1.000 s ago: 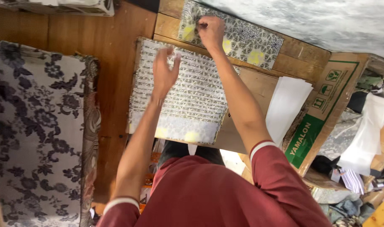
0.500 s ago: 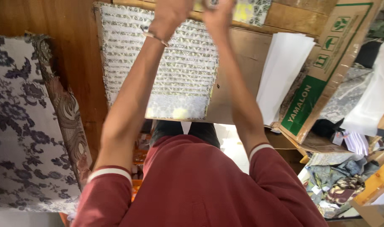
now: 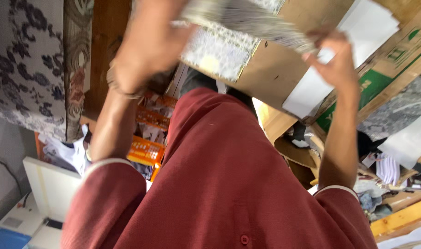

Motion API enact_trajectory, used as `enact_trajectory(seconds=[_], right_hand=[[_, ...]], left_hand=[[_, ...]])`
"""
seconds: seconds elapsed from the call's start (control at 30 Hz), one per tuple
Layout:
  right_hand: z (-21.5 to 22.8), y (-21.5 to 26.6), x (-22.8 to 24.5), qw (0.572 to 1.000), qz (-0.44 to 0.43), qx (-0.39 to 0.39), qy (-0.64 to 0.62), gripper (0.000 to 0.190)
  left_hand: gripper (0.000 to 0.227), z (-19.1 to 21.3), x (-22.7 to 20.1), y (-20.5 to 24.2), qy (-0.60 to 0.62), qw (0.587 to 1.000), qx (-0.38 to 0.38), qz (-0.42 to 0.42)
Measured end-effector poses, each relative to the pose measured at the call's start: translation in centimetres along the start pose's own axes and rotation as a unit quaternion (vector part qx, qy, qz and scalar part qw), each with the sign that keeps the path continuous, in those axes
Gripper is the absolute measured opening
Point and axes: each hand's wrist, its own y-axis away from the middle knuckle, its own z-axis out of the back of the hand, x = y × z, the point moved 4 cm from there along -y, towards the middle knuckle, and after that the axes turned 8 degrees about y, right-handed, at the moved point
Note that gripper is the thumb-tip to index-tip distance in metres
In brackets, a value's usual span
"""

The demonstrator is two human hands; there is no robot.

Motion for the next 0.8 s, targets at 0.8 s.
enact_trajectory(seconds=[0.8], right_hand=[[-29.9, 4.3, -3.0, 0.917, -0.333, -0.092, -0.201, 0.029]], left_hand=[[0.035, -3.0, 43.3, 18.8, 0.027, 0.949, -0.114, 0.294]])
